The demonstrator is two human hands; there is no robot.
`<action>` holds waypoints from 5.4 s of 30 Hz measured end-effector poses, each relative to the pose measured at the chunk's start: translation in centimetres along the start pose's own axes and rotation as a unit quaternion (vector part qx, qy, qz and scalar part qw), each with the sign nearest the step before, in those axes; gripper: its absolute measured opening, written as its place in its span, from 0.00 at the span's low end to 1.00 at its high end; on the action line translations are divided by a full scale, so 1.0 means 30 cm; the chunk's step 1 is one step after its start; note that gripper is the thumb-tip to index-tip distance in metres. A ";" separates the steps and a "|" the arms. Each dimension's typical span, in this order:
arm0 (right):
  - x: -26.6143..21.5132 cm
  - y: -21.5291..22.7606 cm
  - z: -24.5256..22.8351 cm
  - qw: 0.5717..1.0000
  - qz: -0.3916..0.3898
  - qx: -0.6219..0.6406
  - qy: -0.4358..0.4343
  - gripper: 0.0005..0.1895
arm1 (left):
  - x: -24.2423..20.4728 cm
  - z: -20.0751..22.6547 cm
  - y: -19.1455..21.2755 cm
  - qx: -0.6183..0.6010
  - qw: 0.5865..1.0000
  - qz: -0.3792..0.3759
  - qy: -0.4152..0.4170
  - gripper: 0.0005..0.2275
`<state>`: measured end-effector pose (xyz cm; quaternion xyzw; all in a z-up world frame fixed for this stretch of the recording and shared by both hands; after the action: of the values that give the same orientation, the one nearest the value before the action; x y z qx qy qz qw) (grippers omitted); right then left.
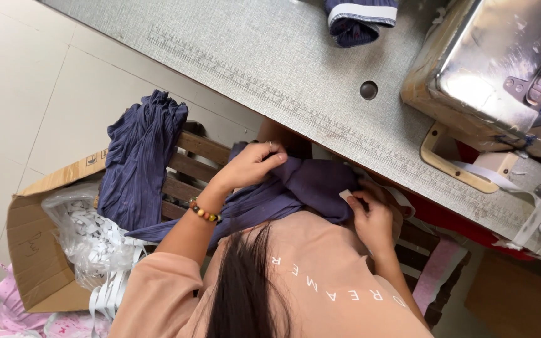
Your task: Sewing elastic bands onto the edges of purple ribbed fabric using an industrial overlock machine.
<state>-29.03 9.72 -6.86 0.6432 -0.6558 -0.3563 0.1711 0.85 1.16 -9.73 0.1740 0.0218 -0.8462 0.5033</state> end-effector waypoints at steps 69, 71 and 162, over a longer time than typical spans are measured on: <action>-0.030 -0.010 -0.264 0.974 -0.015 0.173 0.149 0.16 | -0.107 0.158 -0.233 -0.055 0.981 0.184 0.007 0.08; -0.021 0.010 -0.253 0.975 -0.015 0.154 0.159 0.13 | -0.106 0.173 -0.237 -0.050 0.985 0.162 0.007 0.07; 0.063 0.357 -0.258 0.862 0.431 -0.051 0.264 0.09 | 0.030 0.794 -0.270 0.153 0.841 0.032 -0.518 0.16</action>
<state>-31.68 5.11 5.37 0.3571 -0.7788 -0.0971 0.5065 -12.99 -0.65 11.23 -0.2139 -0.3775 -0.7890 0.4350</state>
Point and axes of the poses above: each hand's wrist, its own x-axis towards the middle knuckle, its own y-axis out of the back of the hand, z = x × y, the point moved 2 cm from there along x, towards the middle knuckle, and after that the axes turned 1 degree about -x, right-handed, at the moved point
